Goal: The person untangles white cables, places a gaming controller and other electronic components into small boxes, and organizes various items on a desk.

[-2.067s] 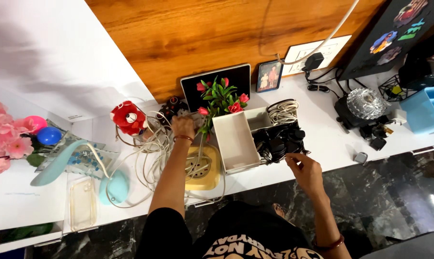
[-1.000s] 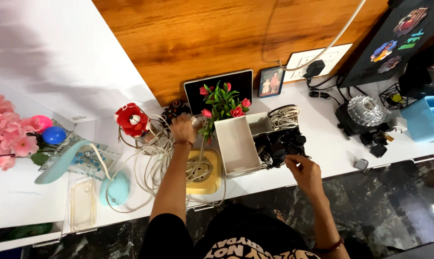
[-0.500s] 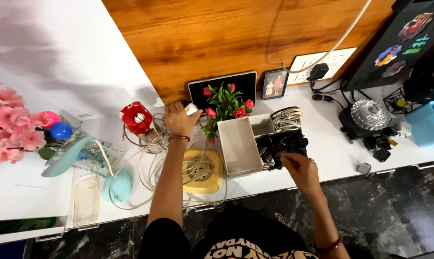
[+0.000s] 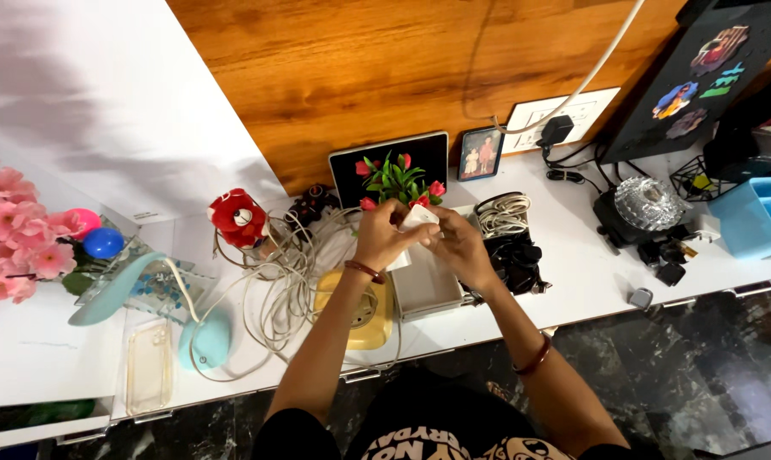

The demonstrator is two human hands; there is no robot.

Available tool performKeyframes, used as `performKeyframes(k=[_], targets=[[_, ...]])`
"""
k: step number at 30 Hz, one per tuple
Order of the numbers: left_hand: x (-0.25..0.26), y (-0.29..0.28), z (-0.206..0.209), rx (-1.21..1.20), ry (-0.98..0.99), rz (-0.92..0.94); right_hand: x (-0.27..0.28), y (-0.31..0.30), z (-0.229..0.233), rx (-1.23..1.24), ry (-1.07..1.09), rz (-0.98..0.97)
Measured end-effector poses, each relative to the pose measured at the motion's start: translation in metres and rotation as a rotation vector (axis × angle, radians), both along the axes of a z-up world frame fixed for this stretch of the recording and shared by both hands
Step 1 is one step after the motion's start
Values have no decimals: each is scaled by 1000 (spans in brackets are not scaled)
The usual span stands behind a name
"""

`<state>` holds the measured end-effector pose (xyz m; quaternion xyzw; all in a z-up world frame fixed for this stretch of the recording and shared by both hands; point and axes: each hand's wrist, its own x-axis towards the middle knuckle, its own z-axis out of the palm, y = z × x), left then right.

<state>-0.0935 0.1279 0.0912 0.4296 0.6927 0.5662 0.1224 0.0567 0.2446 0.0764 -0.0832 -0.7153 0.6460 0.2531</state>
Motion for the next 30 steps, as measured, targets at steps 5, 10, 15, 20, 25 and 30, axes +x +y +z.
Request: performKeyframes(k=[5, 10, 15, 20, 25, 30], targets=[[-13, 5, -27, 96, 39, 46, -8, 9, -12, -373, 33, 36], [-21, 8, -43, 393, 43, 233, -12, 21, 2, 203, -242, -65], [-14, 14, -49, 500, 294, 224, -27, 34, -5, 983, -306, -145], [-13, 23, -65, 473, 534, 51, -37, 38, -14, 1106, -285, -111], [-19, 32, -87, 441, 609, -99, -36, 41, -25, 1055, -287, -144], [-19, 33, -87, 423, 709, -124, -33, 41, -32, 968, -307, -170]])
